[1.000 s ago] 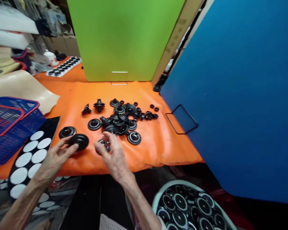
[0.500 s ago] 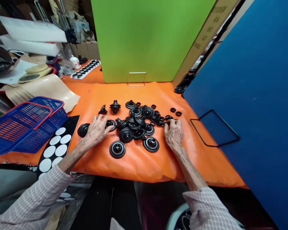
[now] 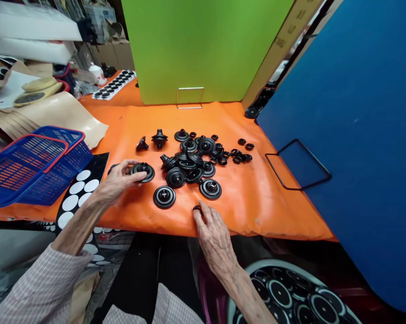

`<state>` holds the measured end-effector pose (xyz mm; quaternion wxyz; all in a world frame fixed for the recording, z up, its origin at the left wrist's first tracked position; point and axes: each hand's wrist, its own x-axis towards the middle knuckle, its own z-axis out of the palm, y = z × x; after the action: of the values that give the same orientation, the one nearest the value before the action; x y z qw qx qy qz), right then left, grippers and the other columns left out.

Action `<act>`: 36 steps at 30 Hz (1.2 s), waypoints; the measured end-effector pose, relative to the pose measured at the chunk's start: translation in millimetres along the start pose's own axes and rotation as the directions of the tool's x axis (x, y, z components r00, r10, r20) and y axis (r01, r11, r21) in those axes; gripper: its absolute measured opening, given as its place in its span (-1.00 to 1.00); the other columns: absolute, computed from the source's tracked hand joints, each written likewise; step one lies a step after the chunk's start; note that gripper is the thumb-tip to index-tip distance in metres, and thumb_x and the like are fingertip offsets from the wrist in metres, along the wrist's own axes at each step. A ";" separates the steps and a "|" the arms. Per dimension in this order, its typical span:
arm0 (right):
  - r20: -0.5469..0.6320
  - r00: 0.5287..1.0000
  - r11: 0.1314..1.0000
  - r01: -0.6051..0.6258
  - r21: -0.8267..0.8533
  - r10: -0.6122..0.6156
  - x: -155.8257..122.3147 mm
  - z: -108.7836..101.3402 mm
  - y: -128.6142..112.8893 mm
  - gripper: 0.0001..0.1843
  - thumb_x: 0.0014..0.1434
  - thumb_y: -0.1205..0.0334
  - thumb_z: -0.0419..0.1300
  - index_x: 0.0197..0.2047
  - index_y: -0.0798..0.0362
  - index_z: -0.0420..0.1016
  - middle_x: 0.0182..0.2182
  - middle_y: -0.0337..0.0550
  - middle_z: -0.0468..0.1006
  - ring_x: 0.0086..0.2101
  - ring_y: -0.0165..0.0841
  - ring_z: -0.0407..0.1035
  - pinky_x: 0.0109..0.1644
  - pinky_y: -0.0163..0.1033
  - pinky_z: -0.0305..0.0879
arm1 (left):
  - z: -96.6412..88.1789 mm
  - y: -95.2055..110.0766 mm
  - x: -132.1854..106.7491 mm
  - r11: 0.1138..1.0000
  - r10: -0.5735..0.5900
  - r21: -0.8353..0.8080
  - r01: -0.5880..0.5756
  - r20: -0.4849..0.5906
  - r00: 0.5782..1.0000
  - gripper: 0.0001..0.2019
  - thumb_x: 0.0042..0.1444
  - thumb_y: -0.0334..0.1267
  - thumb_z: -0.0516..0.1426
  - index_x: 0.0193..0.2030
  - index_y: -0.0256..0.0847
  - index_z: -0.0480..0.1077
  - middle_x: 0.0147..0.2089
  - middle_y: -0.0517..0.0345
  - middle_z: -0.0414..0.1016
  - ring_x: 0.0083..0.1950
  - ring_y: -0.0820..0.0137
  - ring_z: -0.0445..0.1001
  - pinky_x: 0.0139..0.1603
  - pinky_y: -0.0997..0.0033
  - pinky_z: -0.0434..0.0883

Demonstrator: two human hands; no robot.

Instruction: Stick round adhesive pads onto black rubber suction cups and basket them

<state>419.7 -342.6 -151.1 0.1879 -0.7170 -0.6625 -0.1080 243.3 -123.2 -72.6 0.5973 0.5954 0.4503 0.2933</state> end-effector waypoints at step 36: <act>0.422 0.786 0.215 -0.555 0.803 0.452 52.4 -17.9 -97.9 -0.49 0.18 -0.11 0.15 0.10 -0.01 0.37 0.00 -0.02 0.50 -0.05 -0.18 0.43 0.05 0.04 0.39 | 15.6 -32.8 -93.3 0.840 -0.073 -0.502 0.207 0.274 0.959 -0.56 -0.05 -0.23 0.33 -0.02 -0.24 0.39 -0.01 -0.04 0.53 -0.02 0.23 0.52 -0.09 0.32 0.51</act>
<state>329.5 -297.3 -101.3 0.5339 -0.6766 -0.3501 0.3669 211.6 -216.7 -88.8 0.8077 0.4058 0.3189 0.2850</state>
